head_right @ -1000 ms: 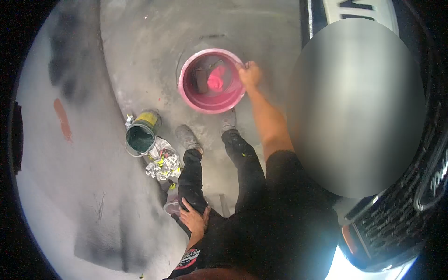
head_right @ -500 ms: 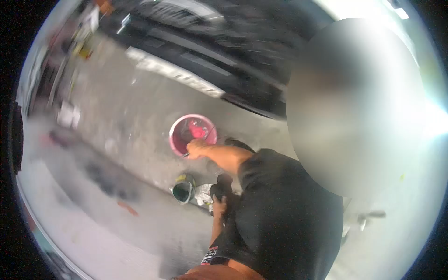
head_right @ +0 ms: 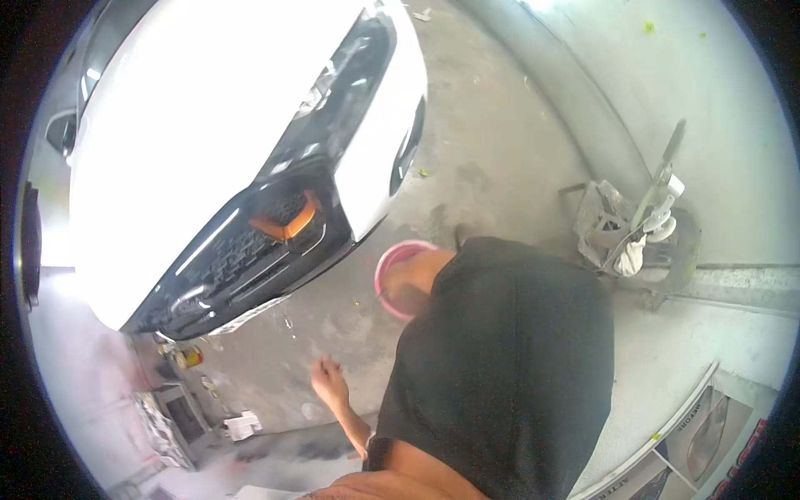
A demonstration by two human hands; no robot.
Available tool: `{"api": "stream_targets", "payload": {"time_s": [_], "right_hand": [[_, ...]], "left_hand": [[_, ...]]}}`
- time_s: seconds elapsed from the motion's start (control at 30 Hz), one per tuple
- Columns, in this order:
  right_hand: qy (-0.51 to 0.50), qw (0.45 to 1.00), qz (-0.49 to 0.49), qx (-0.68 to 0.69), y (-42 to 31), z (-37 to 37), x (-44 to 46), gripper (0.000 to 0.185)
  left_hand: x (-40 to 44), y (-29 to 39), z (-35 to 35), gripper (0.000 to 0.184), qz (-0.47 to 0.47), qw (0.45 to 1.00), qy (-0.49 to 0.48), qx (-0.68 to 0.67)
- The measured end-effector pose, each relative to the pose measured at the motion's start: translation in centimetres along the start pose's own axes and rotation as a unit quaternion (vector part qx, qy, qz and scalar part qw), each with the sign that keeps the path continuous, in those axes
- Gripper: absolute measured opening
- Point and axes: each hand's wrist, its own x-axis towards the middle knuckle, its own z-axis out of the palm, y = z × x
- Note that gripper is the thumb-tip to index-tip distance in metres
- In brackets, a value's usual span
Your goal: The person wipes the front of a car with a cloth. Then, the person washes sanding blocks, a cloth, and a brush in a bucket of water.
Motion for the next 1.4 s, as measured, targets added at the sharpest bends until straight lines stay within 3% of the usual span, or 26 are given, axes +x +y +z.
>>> {"api": "stream_targets", "payload": {"time_s": [0.03, 0.23, 0.3, 0.4, 0.47, 0.53, 0.6, 0.67, 0.73, 0.8, 0.93, 0.97, 1.07, 1.13, 1.2, 1.27, 1.33, 1.4], "right_hand": [[0.007, 1.0, 0.01, 0.016, 2.6, -0.8, -1.0, 0.047], [0.062, 0.994, 0.054, 0.074, 19.2, -6.9, -6.7, 0.049], [0.088, 0.988, 0.071, 0.103, 24.3, -9.5, -8.1, 0.05], [0.157, 0.965, 0.131, 0.167, 30.9, -14.9, -12.8, 0.051], [0.186, 0.949, 0.17, 0.192, 36.6, -18.0, -14.4, 0.052], [0.212, 0.895, 0.266, 0.288, 41.8, -19.9, -13.4, 0.048], [0.21, 0.9, 0.242, 0.295, 42.9, -26.4, -18.5, 0.047], [0.268, 0.823, 0.282, 0.414, 48.0, -29.9, -19.1, 0.062], [0.263, 0.827, 0.272, 0.417, 57.1, -31.3, -18.0, 0.059], [0.27, 0.777, 0.322, 0.469, 62.5, -33.1, -18.6, 0.056], [0.298, 0.775, 0.344, 0.438, 69.1, -40.3, -20.8, 0.054], [0.335, 0.794, 0.298, 0.41, 72.9, -40.0, -19.8, 0.058], [0.29, 0.786, 0.295, 0.459, 73.3, -49.9, -22.2, 0.062], [0.318, 0.778, 0.26, 0.476, 73.5, -55.8, -23.6, 0.061], [0.279, 0.799, 0.276, 0.455, 77.7, -58.9, -21.8, 0.051], [0.233, 0.815, 0.284, 0.448, 78.1, -64.0, -21.3, 0.053], [0.209, 0.878, 0.199, 0.381, 80.1, -66.4, -17.8, 0.058], [0.211, 0.914, 0.178, 0.296, 82.8, -67.1, -13.1, 0.057]], "left_hand": [[1.1, 3.7, 1.1, 0.019, 0.039, 0.996, -0.04, 0.068], [5.6, 26.6, 16.4, 0.018, 0.19, 0.972, -0.136, -0.03], [6.9, 33.4, 21.1, 0.02, 0.329, 0.925, -0.187, -0.043], [9.0, 42.2, 26.6, 0.028, 0.369, 0.885, -0.258, -0.116], [10.4, 46.9, 29.9, 0.029, 0.347, 0.885, -0.278, -0.138], [13.2, 50.2, 33.0, 0.027, 0.412, 0.846, -0.317, -0.117], [15.3, 53.6, 36.0, 0.025, 0.406, 0.854, -0.304, -0.116], [18.5, 55.8, 40.6, 0.021, 0.369, 0.869, -0.314, -0.099], [22.1, 58.4, 45.8, 0.02, 0.35, 0.873, -0.324, -0.101], [24.6, 60.6, 49.8, 0.019, 0.312, 0.877, -0.352, -0.095], [31.3, 71.9, 58.4, 0.018, 0.324, 0.879, -0.331, -0.115], [32.2, 74.2, 59.3, 0.017, 0.338, 0.879, -0.313, -0.124], [35.7, 82.0, 59.3, 0.016, 0.374, 0.873, -0.301, -0.093], [38.3, 84.2, 60.6, 0.016, 0.365, 0.885, -0.276, -0.09], [41.3, 85.7, 62.3, 0.016, 0.362, 0.893, -0.251, -0.092], [42.9, 86.1, 63.1, 0.015, 0.311, 0.928, -0.182, -0.095], [44.4, 85.5, 64.0, 0.016, 0.276, 0.947, -0.151, -0.069], [44.2, 84.3, 64.4, 0.016, 0.226, 0.965, -0.121, -0.053]]}}
